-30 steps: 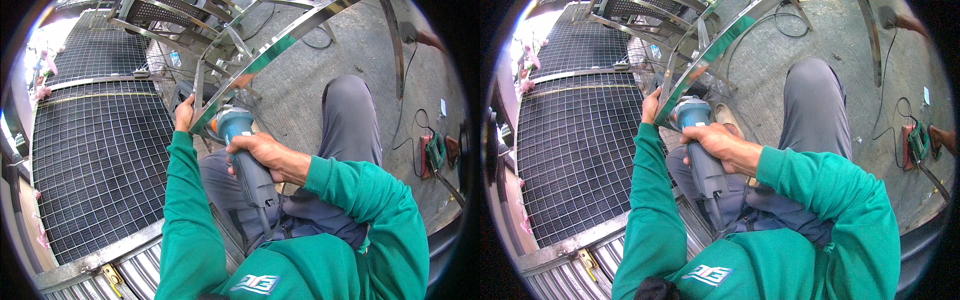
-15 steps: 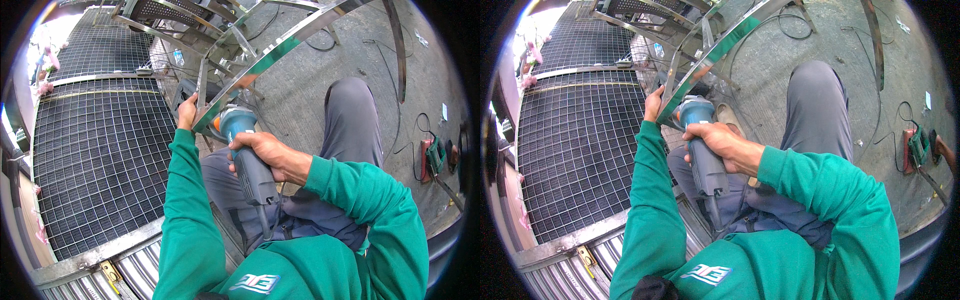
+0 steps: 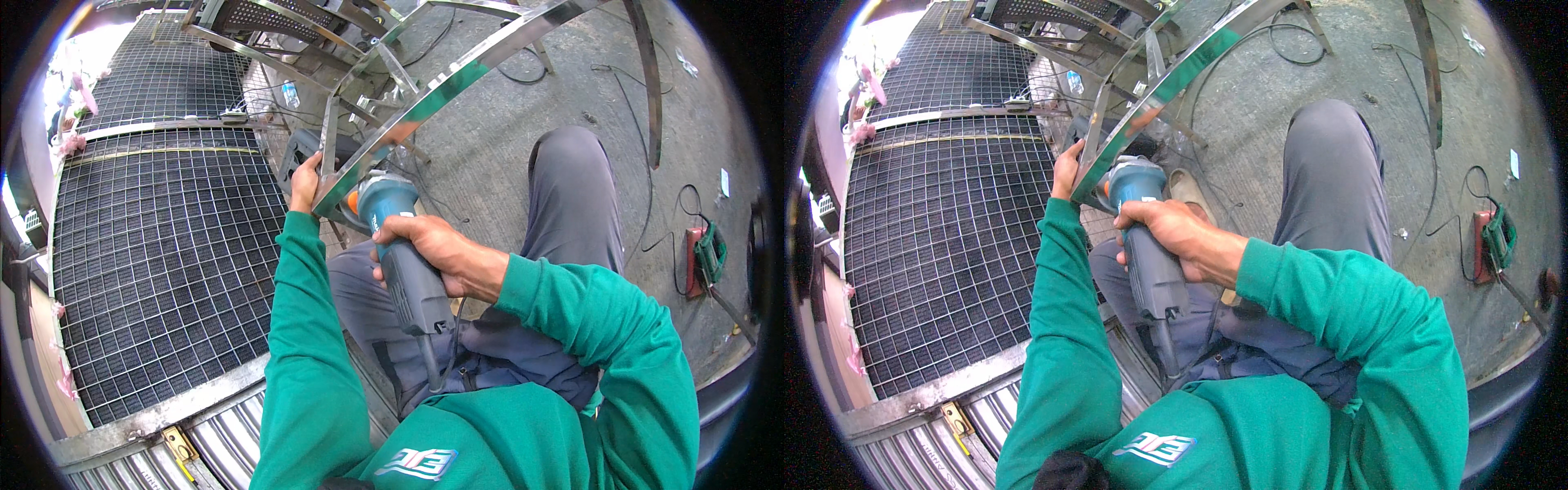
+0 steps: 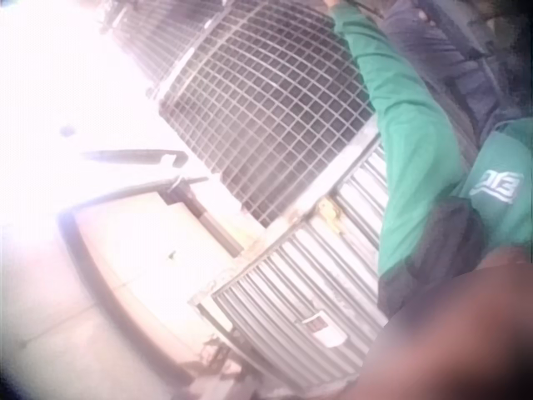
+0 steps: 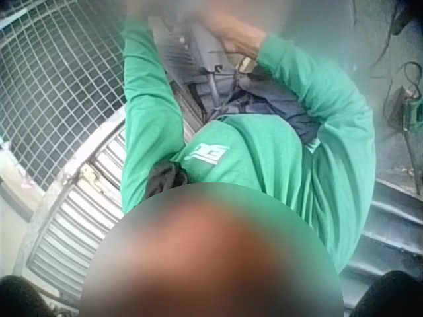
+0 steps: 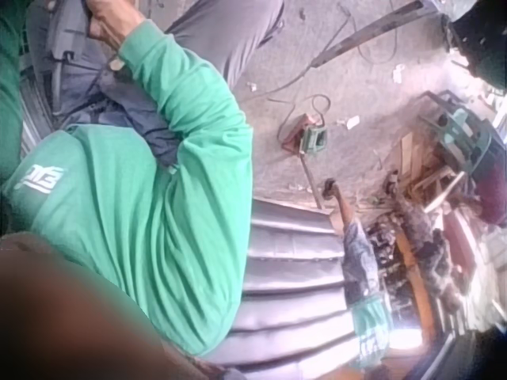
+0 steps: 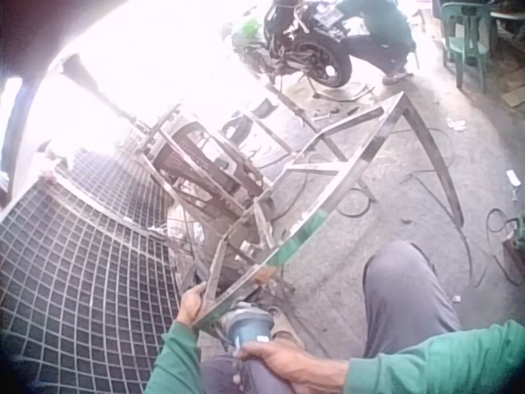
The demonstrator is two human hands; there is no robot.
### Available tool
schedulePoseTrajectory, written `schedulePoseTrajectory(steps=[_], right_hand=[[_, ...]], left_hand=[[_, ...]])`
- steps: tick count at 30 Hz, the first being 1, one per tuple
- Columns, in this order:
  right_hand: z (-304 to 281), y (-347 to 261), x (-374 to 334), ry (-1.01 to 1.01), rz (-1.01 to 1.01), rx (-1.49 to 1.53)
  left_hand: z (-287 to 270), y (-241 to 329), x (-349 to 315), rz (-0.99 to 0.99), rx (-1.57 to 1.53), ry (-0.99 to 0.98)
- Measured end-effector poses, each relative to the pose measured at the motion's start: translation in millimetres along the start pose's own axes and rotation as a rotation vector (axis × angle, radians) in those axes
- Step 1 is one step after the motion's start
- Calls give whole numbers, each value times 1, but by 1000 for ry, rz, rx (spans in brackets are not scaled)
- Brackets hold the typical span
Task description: The person uses an angle grinder to smooth and finish the edges of a rectangular metal frame. They hold the frame with one hand and operate the grinder with the other, moving along the edges and corners to remove burrs and refine the surface.
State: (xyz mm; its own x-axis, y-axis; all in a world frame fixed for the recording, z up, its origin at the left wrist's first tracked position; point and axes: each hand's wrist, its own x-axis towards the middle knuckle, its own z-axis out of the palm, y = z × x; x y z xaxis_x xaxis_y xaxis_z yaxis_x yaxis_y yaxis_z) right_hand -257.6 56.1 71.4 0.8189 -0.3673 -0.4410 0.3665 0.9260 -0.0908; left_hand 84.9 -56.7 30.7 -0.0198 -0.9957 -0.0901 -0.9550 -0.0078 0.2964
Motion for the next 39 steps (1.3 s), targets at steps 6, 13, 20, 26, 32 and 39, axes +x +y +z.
schedulePoseTrajectory(steps=[6, 13, 20, 26, 32, 39], right_hand=[[0, 2, 1, 13, -11, -17], [-1, 2, 0, 13, -16, -15], [-3, 4, 4, 28, -7, 2], [-2, 4, 2, -18, -7, 21], [0, 2, 6, 22, 30, 39], [-2, 3, 5, -21, 10, 16]], left_hand=[[1, 1, 2, -96, -89, -4], [1, 4, 2, -77, -69, 3], [4, -2, 1, -63, -17, 48], [2, 1, 1, -101, 68, 14], [4, -2, 3, -139, -84, 16], [7, -6, 3, -130, -224, 10]])
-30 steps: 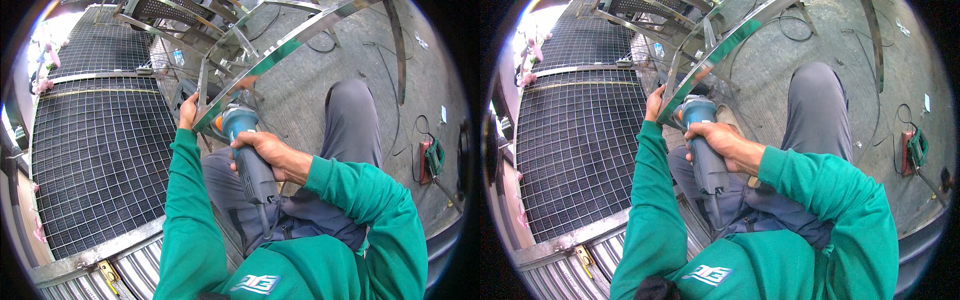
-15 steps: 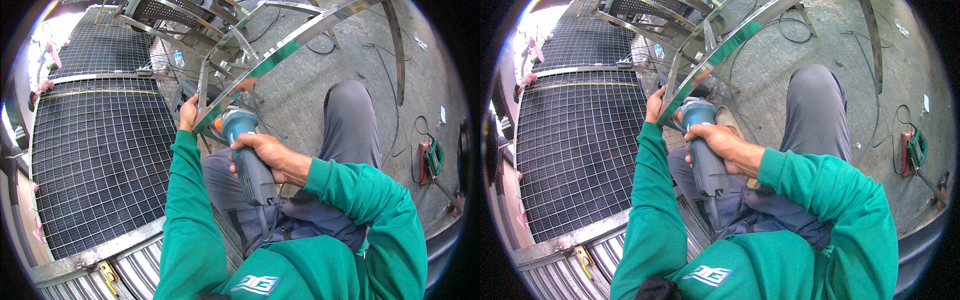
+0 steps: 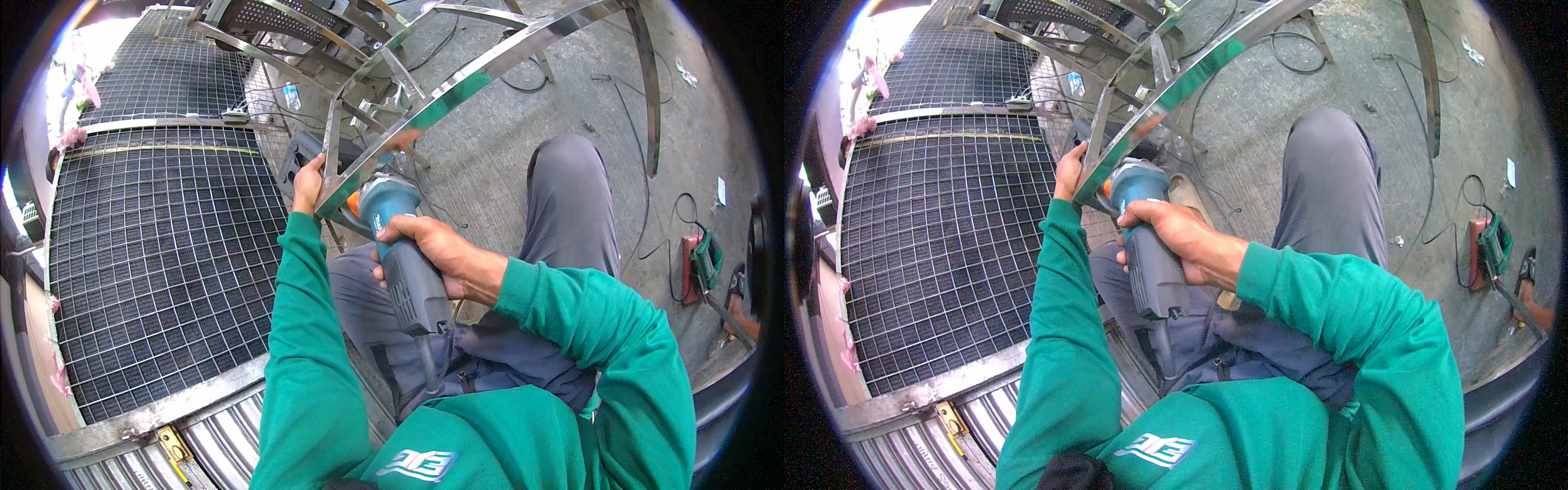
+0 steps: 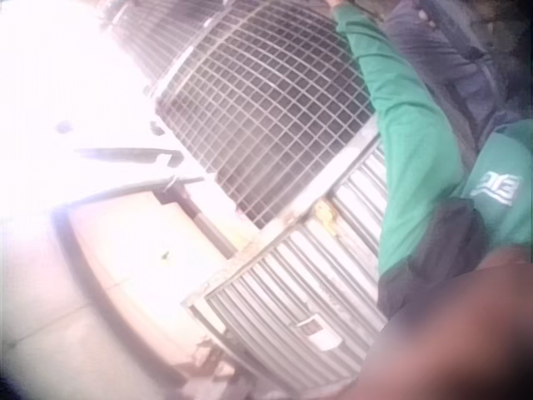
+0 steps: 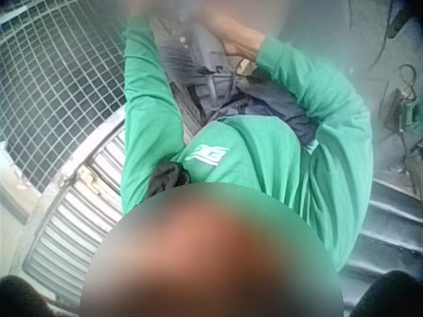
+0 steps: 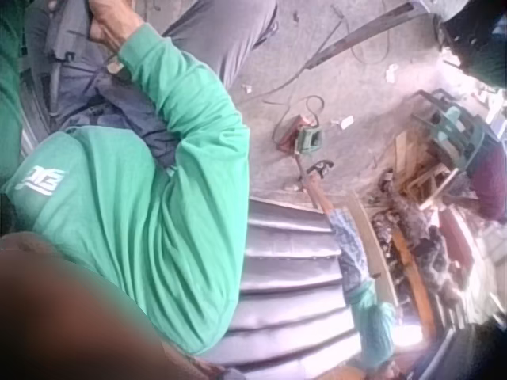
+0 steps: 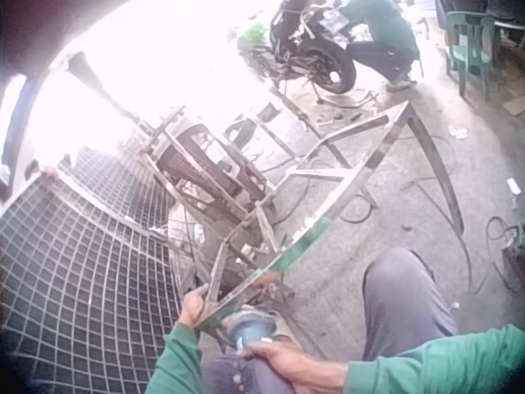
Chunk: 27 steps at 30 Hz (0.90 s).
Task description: The person uses an angle grinder to smooth and finish the edges of a rectangular metal frame. They hold the frame with one hand and operate the grinder with the other, moving along the edges and corners to remove burrs and refine the surface.
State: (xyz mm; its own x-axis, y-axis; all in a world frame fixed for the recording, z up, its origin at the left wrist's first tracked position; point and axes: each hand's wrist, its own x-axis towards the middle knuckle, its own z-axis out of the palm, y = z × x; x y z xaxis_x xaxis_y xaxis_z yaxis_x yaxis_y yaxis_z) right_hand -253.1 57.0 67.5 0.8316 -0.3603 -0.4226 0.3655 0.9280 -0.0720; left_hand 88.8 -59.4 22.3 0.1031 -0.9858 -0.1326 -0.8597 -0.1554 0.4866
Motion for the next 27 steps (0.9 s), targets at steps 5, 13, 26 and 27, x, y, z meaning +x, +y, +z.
schedulePoseTrajectory(steps=[5, 13, 26, 27], right_hand=[[-2, -2, 3, -34, 19, -10], [-4, -2, 5, -53, 33, 47], [-2, 0, 9, -46, -18, 39], [-2, 1, 8, -34, -25, 38]], left_hand=[[0, 5, 1, 14, 44, 14], [-2, 22, -6, -15, -15, -2], [3, -15, 13, -82, -92, -35], [3, -17, 13, -41, -130, -27]])
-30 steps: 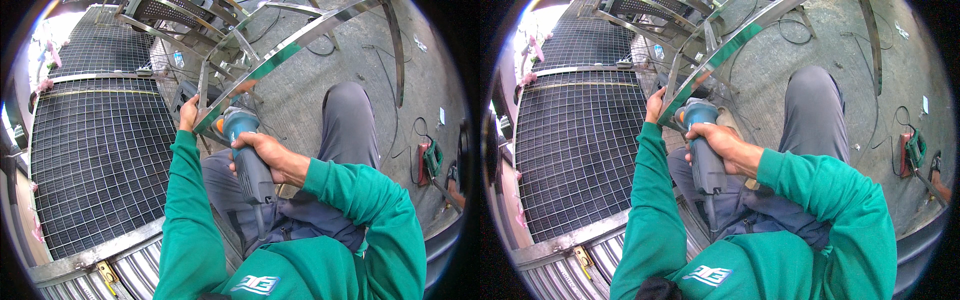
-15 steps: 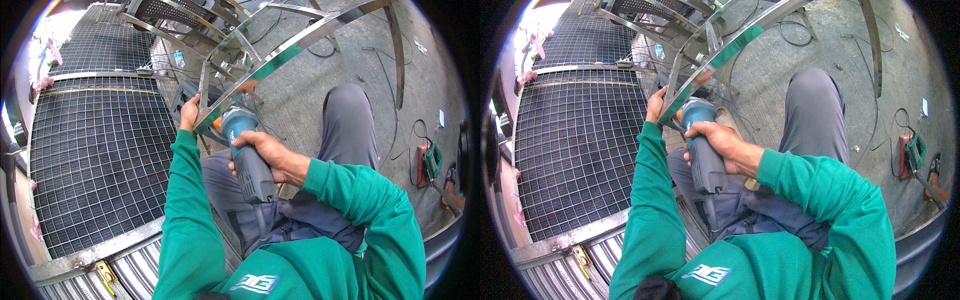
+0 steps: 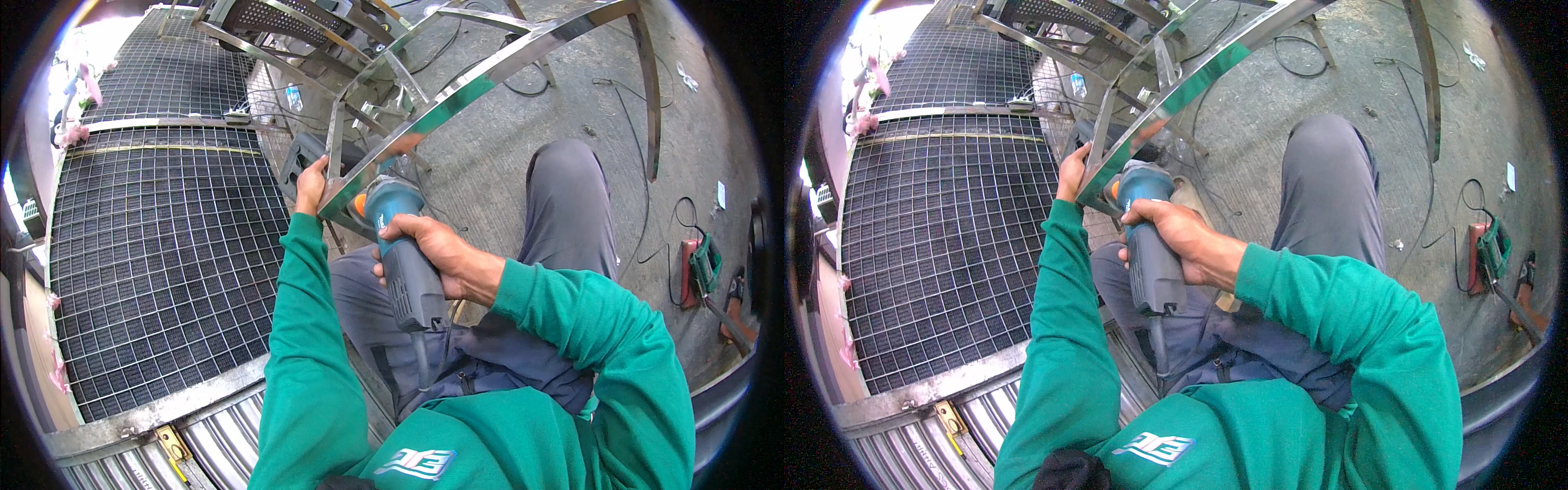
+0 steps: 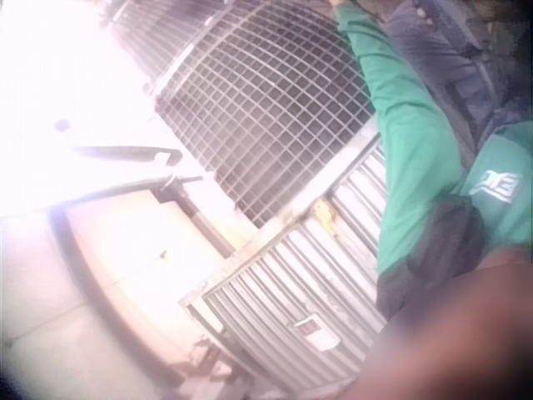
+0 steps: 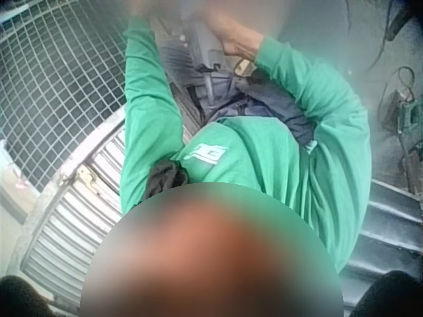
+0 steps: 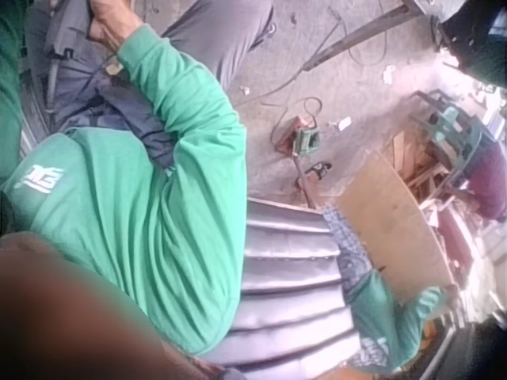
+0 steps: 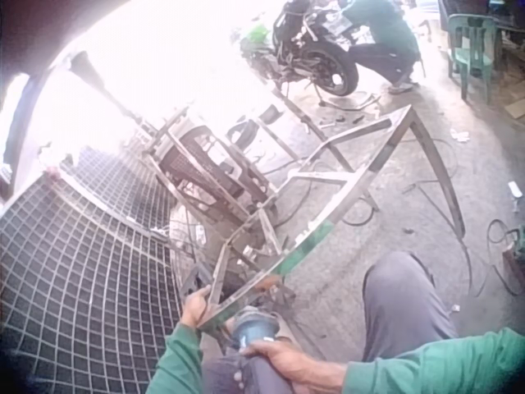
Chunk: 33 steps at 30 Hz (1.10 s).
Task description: The person uses an angle grinder to smooth and finish the edges of a rectangular metal frame. They hold the frame with one hand and operate the grinder with the other, moving along the edges and corners to remove burrs and refine the surface.
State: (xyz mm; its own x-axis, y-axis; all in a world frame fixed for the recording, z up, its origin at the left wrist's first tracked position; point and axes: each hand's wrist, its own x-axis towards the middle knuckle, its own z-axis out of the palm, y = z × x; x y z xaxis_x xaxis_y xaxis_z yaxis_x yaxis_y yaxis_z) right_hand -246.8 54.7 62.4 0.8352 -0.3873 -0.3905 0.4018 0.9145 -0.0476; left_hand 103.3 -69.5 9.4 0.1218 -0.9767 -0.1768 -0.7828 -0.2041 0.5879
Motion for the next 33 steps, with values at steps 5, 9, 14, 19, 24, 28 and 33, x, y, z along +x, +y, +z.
schedulePoseTrajectory(steps=[5, 9, 14, 19, 24, 28, 33], right_hand=[[0, 0, -3, 11, 37, 6], [1, -2, -5, -10, 51, 0], [3, -1, -5, -4, 16, -36], [3, -2, -8, 12, 39, -13], [4, -2, -9, 11, 20, -15], [4, -2, -7, 36, 43, -2], [2, -1, -7, 24, 29, -13]], left_hand=[[1, 1, -3, -44, -75, -23], [-1, 7, -7, 99, 162, 21], [-2, 15, -8, 63, 232, 4], [0, 16, -12, 93, 256, 48], [-2, 14, -8, 58, 197, 4], [-2, 6, -7, 17, 184, 9], [1, -3, -1, 63, 207, 64]])
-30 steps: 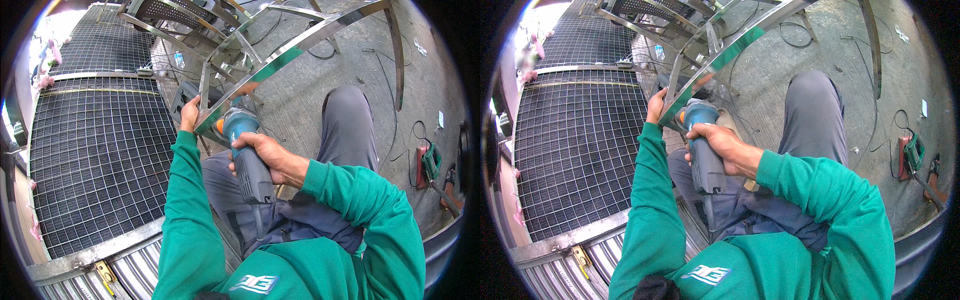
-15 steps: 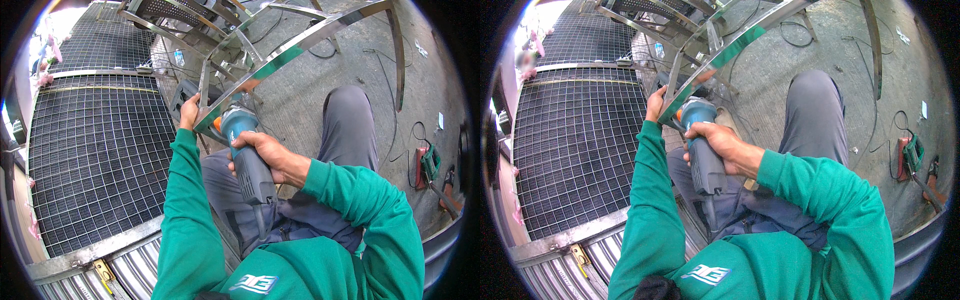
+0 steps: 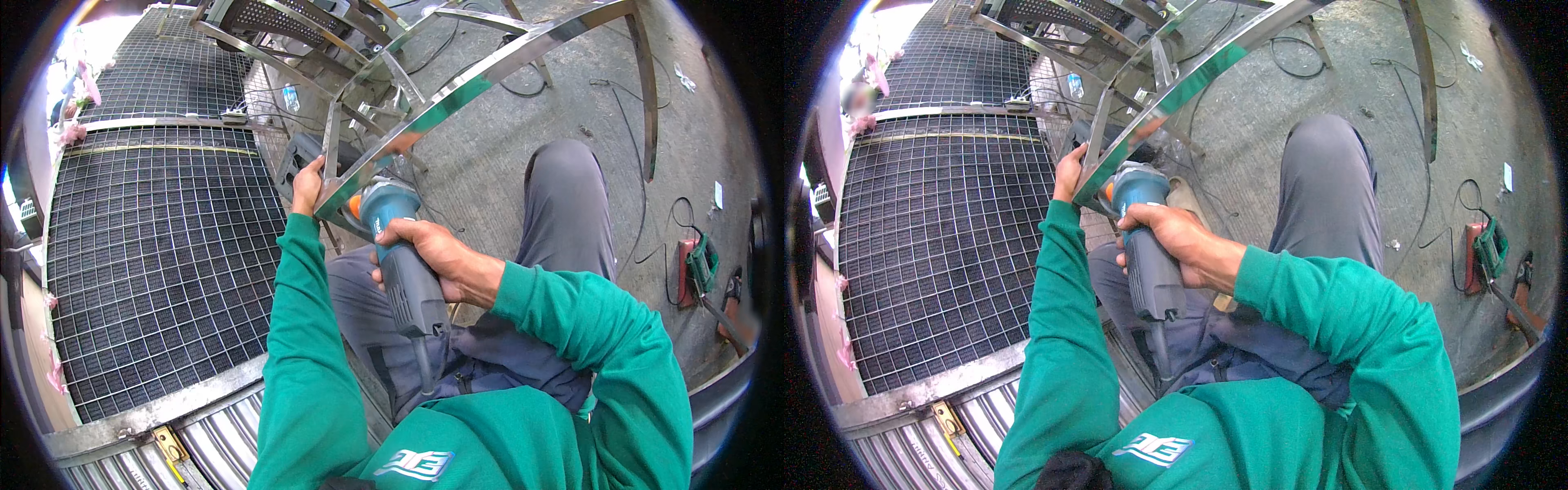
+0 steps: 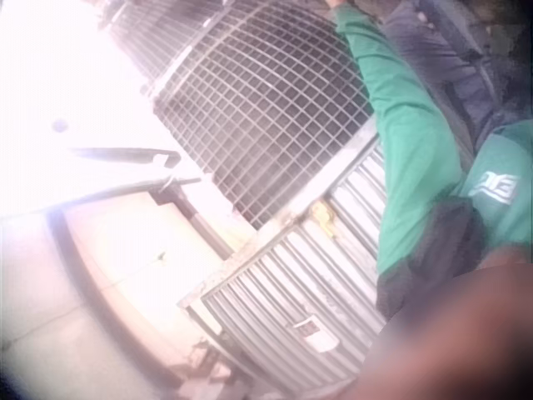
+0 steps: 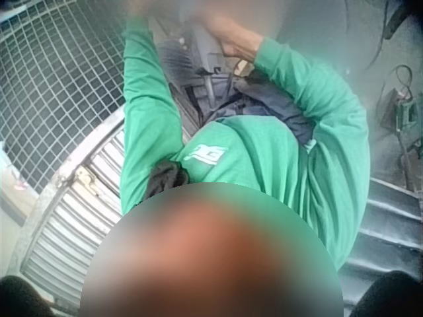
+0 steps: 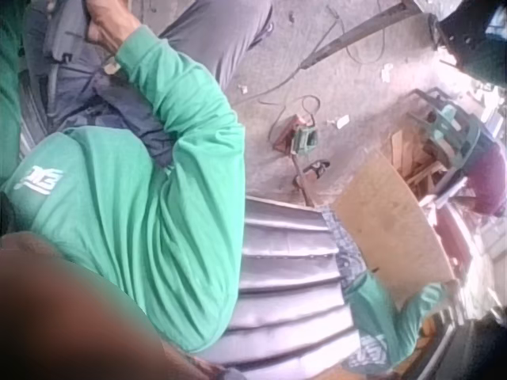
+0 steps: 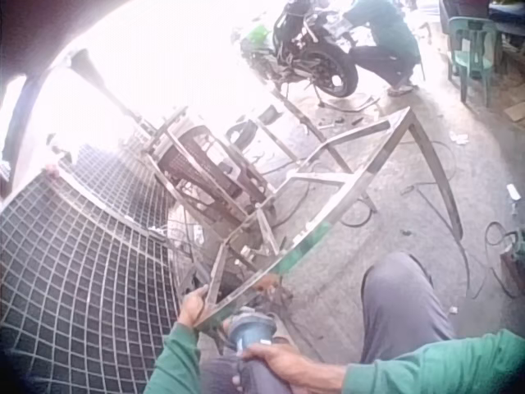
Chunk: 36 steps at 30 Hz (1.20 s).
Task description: The person uses an angle grinder to smooth and finish the edges of a rectangular metal frame. They hold the frame with one hand and operate the grinder with the other, moving along the edges and corners to remove burrs and refine the surface.
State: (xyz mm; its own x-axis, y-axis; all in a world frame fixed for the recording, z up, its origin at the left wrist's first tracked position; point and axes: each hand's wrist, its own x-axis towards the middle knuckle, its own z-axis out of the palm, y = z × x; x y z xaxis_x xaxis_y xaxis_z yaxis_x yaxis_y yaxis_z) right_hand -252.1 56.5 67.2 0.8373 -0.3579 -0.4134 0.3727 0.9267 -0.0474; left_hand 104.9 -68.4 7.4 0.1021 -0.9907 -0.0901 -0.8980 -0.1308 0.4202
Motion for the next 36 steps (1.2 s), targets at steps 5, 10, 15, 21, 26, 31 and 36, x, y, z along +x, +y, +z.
schedulePoseTrajectory(steps=[5, 10, 15, 21, 26, 31, 36], right_hand=[[1, 0, -1, 13, 3, -14], [2, -1, -4, 17, -7, -30], [2, 0, -4, 26, -8, -41], [1, 0, -2, 36, -6, -20], [-1, -2, -1, 7, 32, -24], [1, 0, -2, 28, -6, -18], [2, -1, -3, -13, 0, -20]], left_hand=[[-4, 1, -1, -78, -152, -102], [-2, -3, 0, 2, -58, -58], [0, 1, 1, -28, -134, -45], [-6, 26, -14, -34, -45, -14], [-4, 7, -5, 13, 86, -60], [1, -13, 6, -112, -186, -94], [4, -15, 3, -15, -122, -61]])
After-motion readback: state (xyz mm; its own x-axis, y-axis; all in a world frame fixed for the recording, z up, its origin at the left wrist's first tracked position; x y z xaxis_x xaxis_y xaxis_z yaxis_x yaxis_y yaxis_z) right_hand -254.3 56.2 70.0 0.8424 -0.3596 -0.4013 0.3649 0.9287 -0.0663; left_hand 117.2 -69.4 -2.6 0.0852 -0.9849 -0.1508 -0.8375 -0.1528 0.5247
